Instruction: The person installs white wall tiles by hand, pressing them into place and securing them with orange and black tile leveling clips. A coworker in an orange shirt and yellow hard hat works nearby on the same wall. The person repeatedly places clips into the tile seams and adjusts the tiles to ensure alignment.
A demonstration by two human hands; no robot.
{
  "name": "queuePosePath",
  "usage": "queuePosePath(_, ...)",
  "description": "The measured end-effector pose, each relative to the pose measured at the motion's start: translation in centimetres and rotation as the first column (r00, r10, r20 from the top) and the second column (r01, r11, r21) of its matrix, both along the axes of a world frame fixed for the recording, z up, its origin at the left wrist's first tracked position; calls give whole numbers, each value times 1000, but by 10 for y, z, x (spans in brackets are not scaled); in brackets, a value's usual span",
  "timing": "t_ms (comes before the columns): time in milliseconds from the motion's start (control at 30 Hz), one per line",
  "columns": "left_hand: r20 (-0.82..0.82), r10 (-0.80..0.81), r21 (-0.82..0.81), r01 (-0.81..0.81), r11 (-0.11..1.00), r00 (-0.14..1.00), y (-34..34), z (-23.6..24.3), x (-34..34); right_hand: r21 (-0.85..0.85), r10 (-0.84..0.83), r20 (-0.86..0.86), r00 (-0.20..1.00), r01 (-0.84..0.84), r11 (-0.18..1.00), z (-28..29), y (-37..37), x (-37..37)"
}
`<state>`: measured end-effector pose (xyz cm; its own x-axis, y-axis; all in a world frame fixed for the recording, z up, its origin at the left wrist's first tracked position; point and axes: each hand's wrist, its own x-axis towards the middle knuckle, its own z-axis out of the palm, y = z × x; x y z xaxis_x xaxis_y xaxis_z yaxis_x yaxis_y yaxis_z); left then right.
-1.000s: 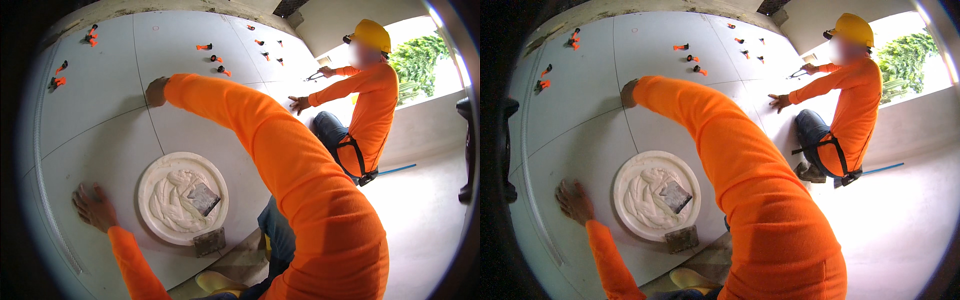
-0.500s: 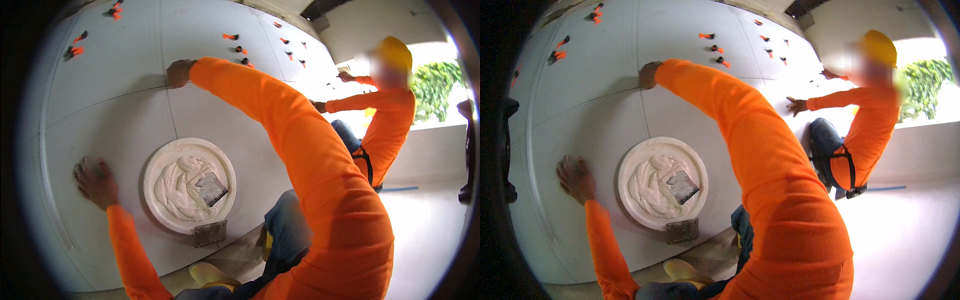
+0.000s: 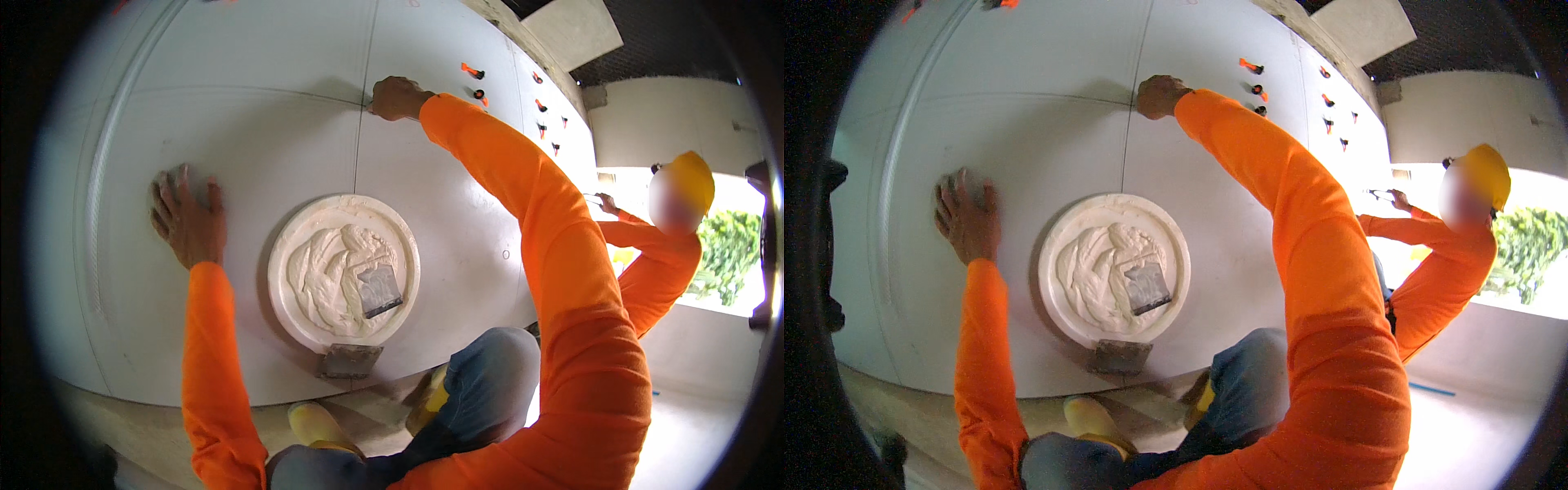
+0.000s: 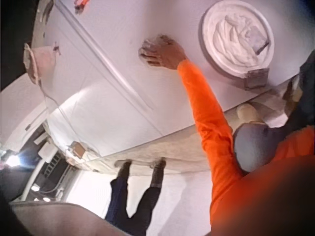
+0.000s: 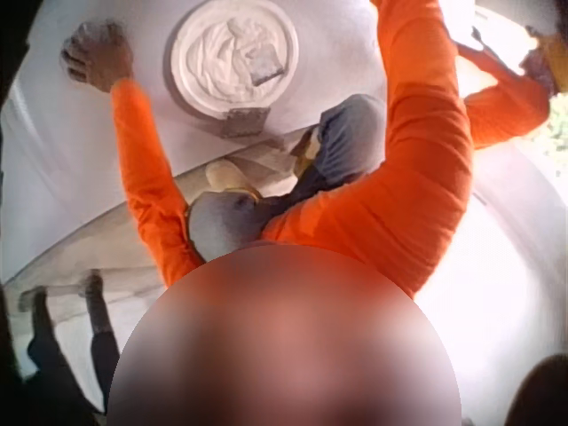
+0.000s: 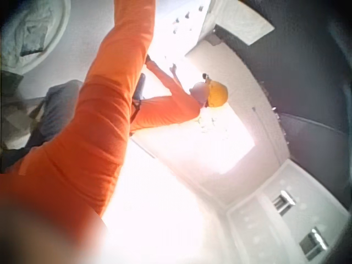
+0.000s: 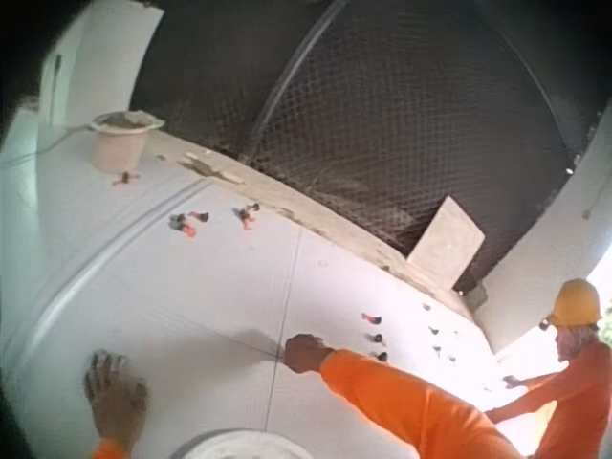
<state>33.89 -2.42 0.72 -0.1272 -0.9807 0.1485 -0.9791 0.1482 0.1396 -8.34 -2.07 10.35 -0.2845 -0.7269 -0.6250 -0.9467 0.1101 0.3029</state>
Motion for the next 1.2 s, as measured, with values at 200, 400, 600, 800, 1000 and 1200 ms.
queuePosePath(200, 25, -19, -61, 20, 998, 1000, 1, -3, 4, 80, 661, 47, 749, -662, 745, -22, 7, -49)
queuePosePath(400, -29, 19, 41, -18, 999, 999, 2, -2, 4, 229, 453, 67, 889, -455, 861, -25, -1, -57)
queuePosePath(600, 99, 19, 52, -24, 998, 995, 5, 7, -2, 269, 230, 12, 973, -225, 937, -9, -8, -24)
queuePosePath(800, 202, 10, -18, -6, 1000, 979, 2, -7, 0, 89, 359, -57, 932, -354, 931, 0, 6, -14)
queuePosePath(1000, 309, -8, -65, 30, 997, 951, -5, -22, 5, -56, 351, 70, 934, -347, 936, -20, 28, -31)
queuePosePath(1200, 235, -6, -70, 23, 997, 972, -5, -24, 2, 41, -93, 51, 994, 91, 995, -19, 13, -24)
